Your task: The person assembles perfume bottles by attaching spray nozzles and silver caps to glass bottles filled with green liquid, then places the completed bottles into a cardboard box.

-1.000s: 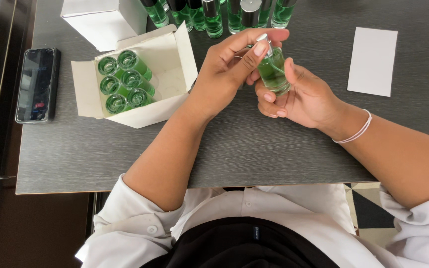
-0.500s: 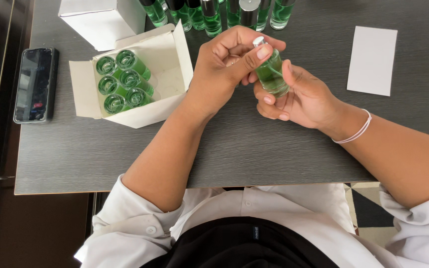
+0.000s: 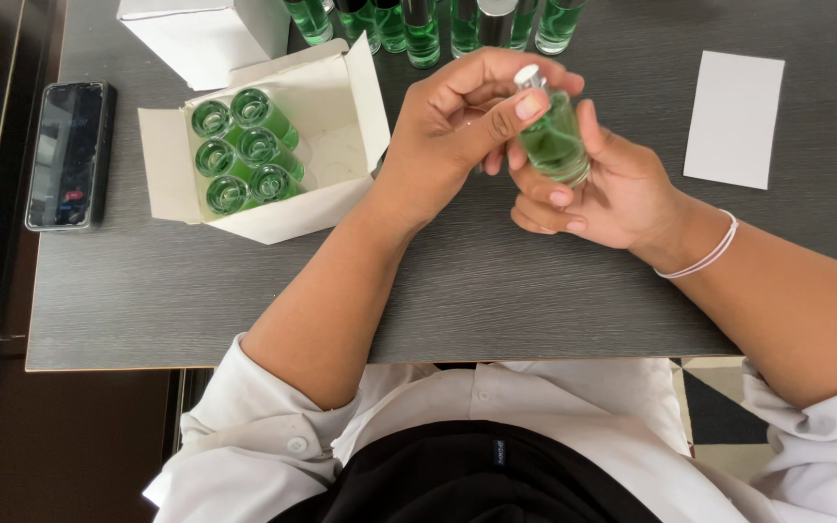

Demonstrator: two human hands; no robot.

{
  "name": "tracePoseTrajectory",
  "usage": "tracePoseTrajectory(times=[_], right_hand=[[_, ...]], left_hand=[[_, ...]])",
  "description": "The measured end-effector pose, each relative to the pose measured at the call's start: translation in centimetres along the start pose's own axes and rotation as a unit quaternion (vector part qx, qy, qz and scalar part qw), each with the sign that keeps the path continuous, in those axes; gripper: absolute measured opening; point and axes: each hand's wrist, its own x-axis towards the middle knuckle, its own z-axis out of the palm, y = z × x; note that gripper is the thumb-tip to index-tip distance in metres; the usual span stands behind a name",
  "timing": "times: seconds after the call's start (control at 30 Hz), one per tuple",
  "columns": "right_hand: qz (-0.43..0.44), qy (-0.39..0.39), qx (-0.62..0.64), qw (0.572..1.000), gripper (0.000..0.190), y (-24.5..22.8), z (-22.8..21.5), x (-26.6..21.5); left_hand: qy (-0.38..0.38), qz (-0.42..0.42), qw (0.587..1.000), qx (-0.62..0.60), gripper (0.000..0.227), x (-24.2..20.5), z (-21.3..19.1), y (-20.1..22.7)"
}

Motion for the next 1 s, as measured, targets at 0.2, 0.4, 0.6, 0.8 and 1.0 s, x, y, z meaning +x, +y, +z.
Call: tracePoseTrajectory(times=[0.2,0.4,0.6,0.8,1.0], right_hand=[[-0.014,0.08,-0.067,0.994,0.051,0.1,0.2,0.1],[-0.018,0.078,-0.062,0.995,0.046,0.4,0.1,0.0],[-0.079,0.183,-0.313,0.928,0.06,0.9,1.1,0.3],[-0.136,0.269,-0.466,0.832,0.025,1.4,1.7,0.0],[-0.114,0.261,-0.432,0.856,0.05,0.6,2.8,-0.1]], left_hand=[[0.009,-0.004,1.0,0.006,0.02,0.1,-0.2,-0.8],[0.017,0.008,1.0,0.019,0.015,0.1,-0.3,-1.1],[0.097,0.026,0.995,-0.012,0.012,0.3,0.3,-0.9],[0.156,-0.015,0.986,0.049,0.025,0.6,0.3,-1.1],[0.153,0.071,0.983,0.074,0.018,0.1,0.6,-1.5]])
